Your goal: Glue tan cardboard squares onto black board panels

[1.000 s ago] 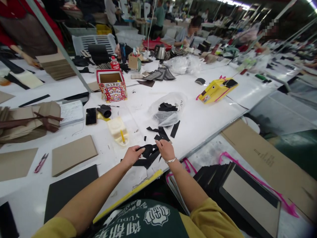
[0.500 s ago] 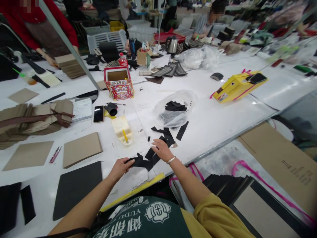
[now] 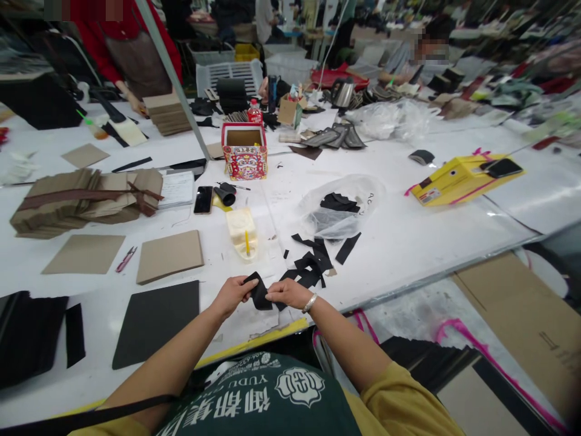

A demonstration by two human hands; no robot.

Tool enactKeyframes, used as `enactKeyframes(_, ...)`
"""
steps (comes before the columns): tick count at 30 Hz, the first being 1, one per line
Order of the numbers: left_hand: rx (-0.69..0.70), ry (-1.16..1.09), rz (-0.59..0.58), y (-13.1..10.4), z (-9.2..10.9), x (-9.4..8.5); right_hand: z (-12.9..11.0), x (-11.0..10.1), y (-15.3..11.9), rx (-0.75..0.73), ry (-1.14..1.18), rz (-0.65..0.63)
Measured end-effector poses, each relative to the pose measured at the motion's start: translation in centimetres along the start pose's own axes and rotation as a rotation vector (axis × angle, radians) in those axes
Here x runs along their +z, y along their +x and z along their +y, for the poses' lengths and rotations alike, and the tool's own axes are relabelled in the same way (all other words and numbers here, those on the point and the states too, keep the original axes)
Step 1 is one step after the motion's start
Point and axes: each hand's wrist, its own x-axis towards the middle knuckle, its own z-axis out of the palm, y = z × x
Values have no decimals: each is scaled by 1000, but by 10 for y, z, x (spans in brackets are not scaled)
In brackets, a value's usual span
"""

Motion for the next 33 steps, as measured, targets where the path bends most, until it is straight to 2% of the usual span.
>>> enactKeyframes(5, -71, -191, 39, -2, -6, -1, 0, 17, 6, 39, 32, 163)
enactKeyframes(10, -100, -271, 36, -4, -12, -5, 2, 26, 8, 56, 11, 255)
enactKeyframes(19, -152, -228, 79, -5, -24, -5, 10, 35, 7, 97, -84, 282)
enactKeyframes(26, -142, -225, -4, -7, -22, 4, 12, 37, 3, 59, 31, 115)
enactKeyframes(29, -141, -250, 1, -8, -20, 7, 11, 35, 0, 105, -61, 197)
enactKeyframes(33, -109, -289, -44, -11, -17, 7, 9, 33, -3, 153, -28, 256)
